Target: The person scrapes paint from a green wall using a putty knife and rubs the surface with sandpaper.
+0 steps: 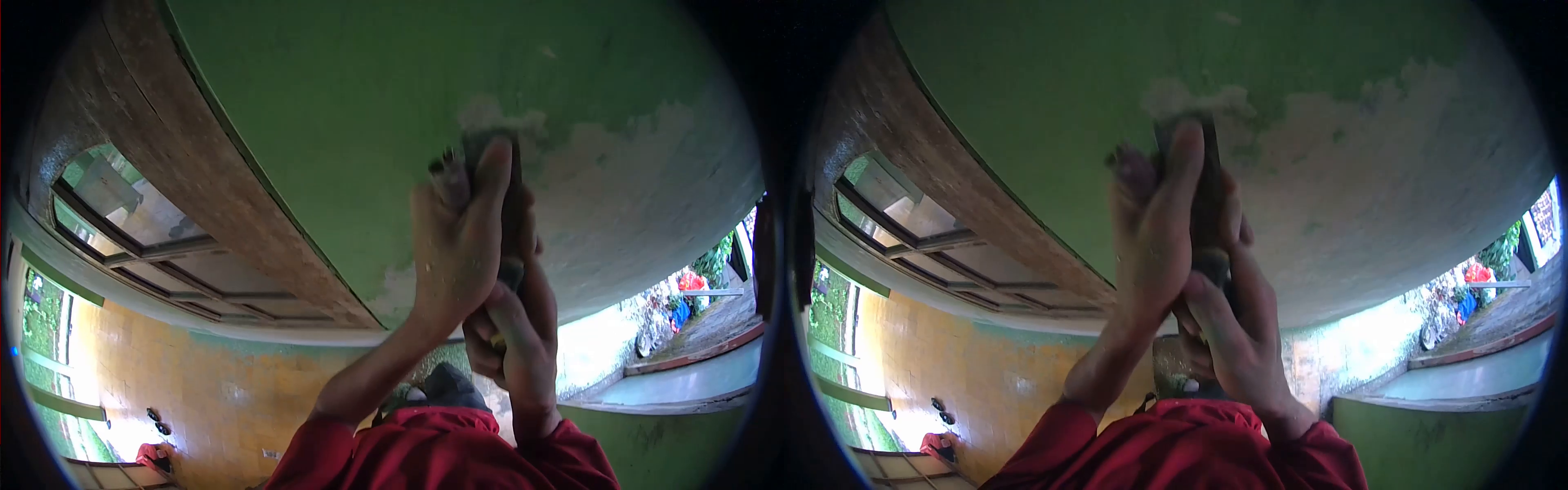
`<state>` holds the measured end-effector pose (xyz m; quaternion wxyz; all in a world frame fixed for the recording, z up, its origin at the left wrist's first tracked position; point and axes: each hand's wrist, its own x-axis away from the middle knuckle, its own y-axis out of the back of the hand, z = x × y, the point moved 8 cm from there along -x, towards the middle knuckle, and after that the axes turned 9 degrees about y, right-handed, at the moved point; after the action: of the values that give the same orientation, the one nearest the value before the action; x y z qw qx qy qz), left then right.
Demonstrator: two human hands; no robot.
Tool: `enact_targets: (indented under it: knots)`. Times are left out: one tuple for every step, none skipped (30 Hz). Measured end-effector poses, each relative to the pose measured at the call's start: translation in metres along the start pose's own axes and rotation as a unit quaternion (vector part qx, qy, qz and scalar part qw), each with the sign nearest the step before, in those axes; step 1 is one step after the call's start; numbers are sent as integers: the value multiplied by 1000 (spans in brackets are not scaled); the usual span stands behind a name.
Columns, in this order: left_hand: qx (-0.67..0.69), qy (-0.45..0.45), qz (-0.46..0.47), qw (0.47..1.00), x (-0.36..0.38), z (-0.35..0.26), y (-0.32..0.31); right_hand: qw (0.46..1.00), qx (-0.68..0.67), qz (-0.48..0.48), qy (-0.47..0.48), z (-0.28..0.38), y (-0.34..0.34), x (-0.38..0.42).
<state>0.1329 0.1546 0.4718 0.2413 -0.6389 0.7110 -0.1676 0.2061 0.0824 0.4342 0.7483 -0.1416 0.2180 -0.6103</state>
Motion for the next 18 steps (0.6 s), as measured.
enact_targets:
  knots:
    - [0,-4,-2,1000,2,-6,-3,999,-9,26,-19,-2,1,0]
    - [1,-9,1,1000,2,-1,-2,999,-6,29,-15,-4,2,1]
    - [2,8,-5,1000,4,11,5,1000,-8,11,-17,-8,4,7]
    - [3,23,-11,1000,4,20,11,1000,-9,-6,-18,-11,6,9]
    - [3,22,-8,1000,1,14,8,1000,-9,-2,-28,-11,6,8]
    - [-1,9,-9,1000,1,3,1,999,-8,-7,-33,-10,5,8]
    - [-3,-3,-13,1000,2,-3,-1,999,-19,3,-31,-5,2,4]
    - [0,3,-19,1000,7,3,0,999,-30,12,-31,-2,-1,4]
    - [8,15,-25,1000,6,8,1,1000,-20,-9,-17,-2,0,6]
    - [15,29,-31,999,6,11,4,1000,-22,-7,-15,-4,0,10]
    - [14,23,-29,999,5,9,4,1000,-14,-11,-22,-9,3,11]
    - [15,35,-15,999,5,10,4,999,-8,-18,-31,-12,4,11]
    - [17,50,-6,999,8,13,4,999,-21,0,-29,-5,0,13]
    - [18,50,-11,998,8,15,6,999,-20,2,-35,-7,-1,13]
    - [14,41,-10,999,8,17,7,999,-5,-21,-39,-10,5,14]
    - [8,31,-4,999,8,18,6,998,10,-47,-40,-13,10,15]
    - [7,29,-1,1000,7,20,7,999,9,-24,-27,-15,8,18]
    - [-1,25,2,1000,6,20,9,1000,9,-22,-20,-14,9,13]
